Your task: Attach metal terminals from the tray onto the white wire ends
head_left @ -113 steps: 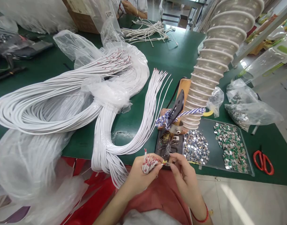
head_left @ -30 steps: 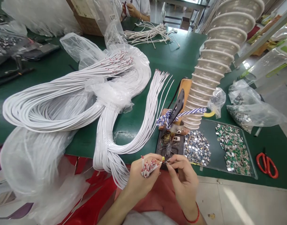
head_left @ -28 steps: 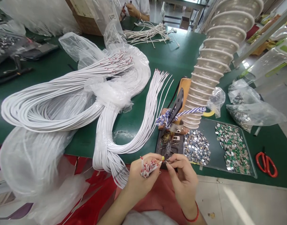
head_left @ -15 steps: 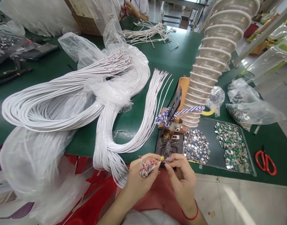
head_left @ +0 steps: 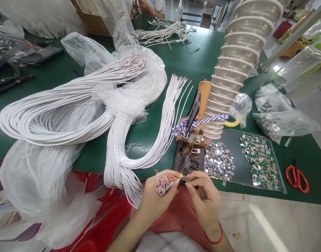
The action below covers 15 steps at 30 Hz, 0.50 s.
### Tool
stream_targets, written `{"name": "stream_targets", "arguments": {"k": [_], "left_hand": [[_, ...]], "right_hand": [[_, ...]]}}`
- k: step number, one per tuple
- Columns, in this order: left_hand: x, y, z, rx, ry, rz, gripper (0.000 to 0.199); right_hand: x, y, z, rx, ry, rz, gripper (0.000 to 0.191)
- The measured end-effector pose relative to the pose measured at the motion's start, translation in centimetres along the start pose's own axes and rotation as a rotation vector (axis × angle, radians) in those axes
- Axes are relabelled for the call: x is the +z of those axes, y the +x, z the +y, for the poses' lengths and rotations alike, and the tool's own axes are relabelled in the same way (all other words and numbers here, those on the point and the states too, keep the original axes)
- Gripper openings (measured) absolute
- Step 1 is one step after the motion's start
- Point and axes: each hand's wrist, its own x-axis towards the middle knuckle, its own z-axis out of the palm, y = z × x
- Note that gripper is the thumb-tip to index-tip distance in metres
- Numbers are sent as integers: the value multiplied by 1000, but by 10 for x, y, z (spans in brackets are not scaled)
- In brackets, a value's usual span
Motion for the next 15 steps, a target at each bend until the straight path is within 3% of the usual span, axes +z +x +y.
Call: {"name": "stream_targets", "arguments": {"k": [5, 15], "left_hand": [[-1, 2, 1, -69, -38, 21, 9], [-5, 7, 9, -131, -104, -45, 10]], "right_hand": [[-2, -2, 1, -33, -33, 19, 12], [-2, 2, -1, -21, -65, -4, 15]]}}
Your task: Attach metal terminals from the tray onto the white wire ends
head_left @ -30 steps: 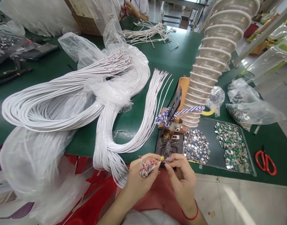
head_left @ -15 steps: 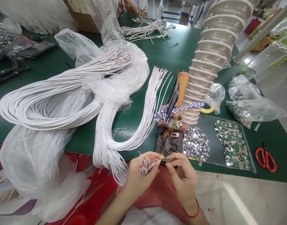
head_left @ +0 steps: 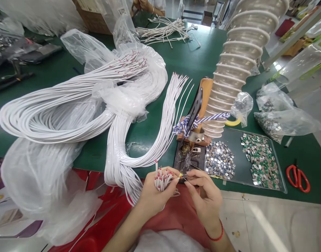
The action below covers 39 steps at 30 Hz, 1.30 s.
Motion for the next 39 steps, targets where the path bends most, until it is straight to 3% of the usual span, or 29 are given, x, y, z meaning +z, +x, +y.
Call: {"name": "stream_targets", "arguments": {"k": [18, 35, 39], "left_hand": [[-4, 12, 19, -91, -44, -54, 13], [-1, 11, 14, -91, -6, -52, 11], [-1, 13, 12, -147, 15, -37, 15]], "right_hand": [[1, 17, 2, -80, -43, -54, 18], [-1, 22, 0, -59, -10, -83, 18], [-7, 17, 3, -45, 14, -9, 16]]}}
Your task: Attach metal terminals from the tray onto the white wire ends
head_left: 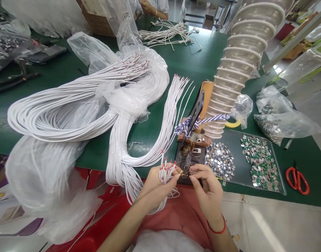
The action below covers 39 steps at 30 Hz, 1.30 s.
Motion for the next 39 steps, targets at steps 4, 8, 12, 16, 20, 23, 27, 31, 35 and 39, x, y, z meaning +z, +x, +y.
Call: {"name": "stream_targets", "arguments": {"k": [4, 8, 12, 16, 20, 23, 27, 31, 35, 39], "left_hand": [[1, 1, -3, -9, -37, -13, 18], [2, 1, -3, -28, -47, -8, 16], [2, 1, -1, -30, -27, 0, 15], [2, 2, -2, 16, 3, 22, 15], [2, 1, -1, 39, 4, 28, 14], [2, -2, 1, 19, -29, 17, 13], [1, -4, 1, 35, -44, 21, 12], [1, -6, 3, 59, -53, 18, 11], [2, -7, 7, 50, -89, 22, 12], [2, -7, 8, 40, -104, 19, 12]], "right_hand": [[-9, -6, -1, 22, -36, 53, 17], [-10, -6, -4, 13, -105, -6, 18], [-2, -5, -5, 42, -120, -28, 15], [3, -6, -5, 32, -139, -2, 15], [7, -6, -4, -6, -143, -15, 14], [10, -6, -4, -6, -127, -15, 16], [11, -6, -4, 0, -112, -15, 15], [9, -3, -5, -32, -83, -26, 16], [8, -2, -7, -27, -76, -31, 18], [6, -2, -5, -11, -80, -64, 15]]}}
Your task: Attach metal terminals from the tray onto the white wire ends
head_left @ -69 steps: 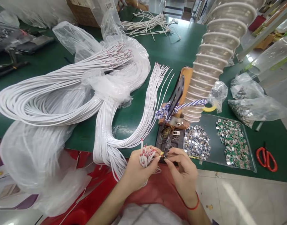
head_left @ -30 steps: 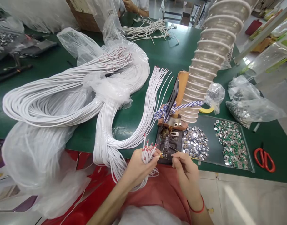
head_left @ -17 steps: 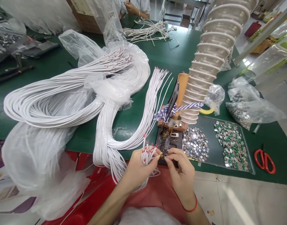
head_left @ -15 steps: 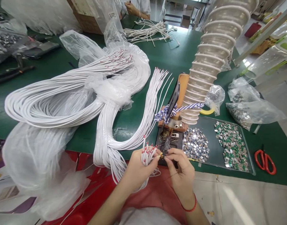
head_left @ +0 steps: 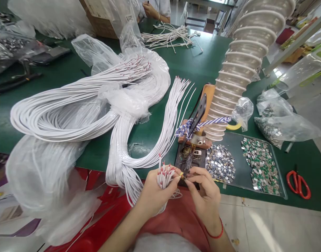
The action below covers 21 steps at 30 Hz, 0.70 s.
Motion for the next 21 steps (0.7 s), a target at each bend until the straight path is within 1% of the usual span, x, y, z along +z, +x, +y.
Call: {"name": "stream_targets", "arguments": {"k": [3, 6, 13, 17, 21], "left_hand": [[0, 1, 0, -10, 3, 13, 12], [1, 1, -1, 13, 8, 25, 12], [2, 2, 0, 19, 16, 47, 13], [0, 2, -2, 5, -5, 23, 13], [-1, 0, -9, -36, 1, 2, 13]], "right_hand": [[0, 0, 3, 7, 6, 8, 14], [1, 1, 3, 6, 17, 25, 14], [1, 4, 0, -1, 35, 30, 15], [0, 4, -1, -1, 26, 3, 14], [-1, -1, 1, -24, 34, -12, 15]]}}
